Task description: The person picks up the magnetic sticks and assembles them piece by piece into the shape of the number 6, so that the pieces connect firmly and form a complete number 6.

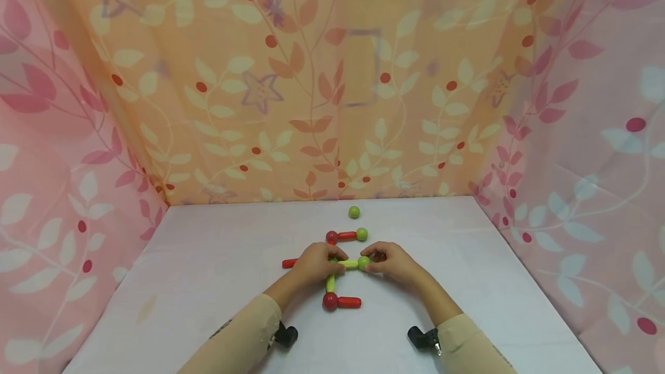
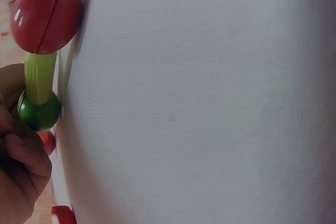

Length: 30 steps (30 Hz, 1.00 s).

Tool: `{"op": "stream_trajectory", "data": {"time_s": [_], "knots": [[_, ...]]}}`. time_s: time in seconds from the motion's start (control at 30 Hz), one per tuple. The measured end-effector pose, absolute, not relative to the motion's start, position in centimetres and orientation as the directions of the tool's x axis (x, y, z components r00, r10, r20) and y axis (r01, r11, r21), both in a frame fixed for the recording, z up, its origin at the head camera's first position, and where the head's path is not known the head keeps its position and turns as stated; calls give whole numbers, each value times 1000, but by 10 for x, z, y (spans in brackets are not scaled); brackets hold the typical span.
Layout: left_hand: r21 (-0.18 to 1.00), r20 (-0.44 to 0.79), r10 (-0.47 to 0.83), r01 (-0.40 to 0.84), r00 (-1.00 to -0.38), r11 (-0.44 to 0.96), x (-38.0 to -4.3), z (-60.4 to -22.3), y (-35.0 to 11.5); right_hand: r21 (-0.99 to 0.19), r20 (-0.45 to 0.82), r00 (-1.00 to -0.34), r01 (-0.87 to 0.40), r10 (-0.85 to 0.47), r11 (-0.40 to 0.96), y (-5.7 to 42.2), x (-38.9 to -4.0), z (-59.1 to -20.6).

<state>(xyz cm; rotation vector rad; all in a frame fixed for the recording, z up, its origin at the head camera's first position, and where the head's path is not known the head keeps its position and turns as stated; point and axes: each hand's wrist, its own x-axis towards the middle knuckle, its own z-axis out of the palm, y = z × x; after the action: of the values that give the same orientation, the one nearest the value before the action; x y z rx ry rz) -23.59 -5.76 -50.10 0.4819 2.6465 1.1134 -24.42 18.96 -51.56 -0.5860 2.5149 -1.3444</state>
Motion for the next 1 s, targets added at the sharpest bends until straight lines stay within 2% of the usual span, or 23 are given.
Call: {"op": "stream_trajectory", "data": {"time_s": [0.43,0.77,1.0], "knots": [[712,14,371,270,-928,648,-242,-482,-91,-827,-10,-890,-250,-456,504,181,-224,-482],[697,24,310,238,-950,676,-235,-482,-151,-822,-17,-897,-238,-441,518,188,-240,-511],[684,-25,254,168,-967,709,-236,-489,-168,-833,-43,-906,-201,-422,516,189,-239,-510]]}}
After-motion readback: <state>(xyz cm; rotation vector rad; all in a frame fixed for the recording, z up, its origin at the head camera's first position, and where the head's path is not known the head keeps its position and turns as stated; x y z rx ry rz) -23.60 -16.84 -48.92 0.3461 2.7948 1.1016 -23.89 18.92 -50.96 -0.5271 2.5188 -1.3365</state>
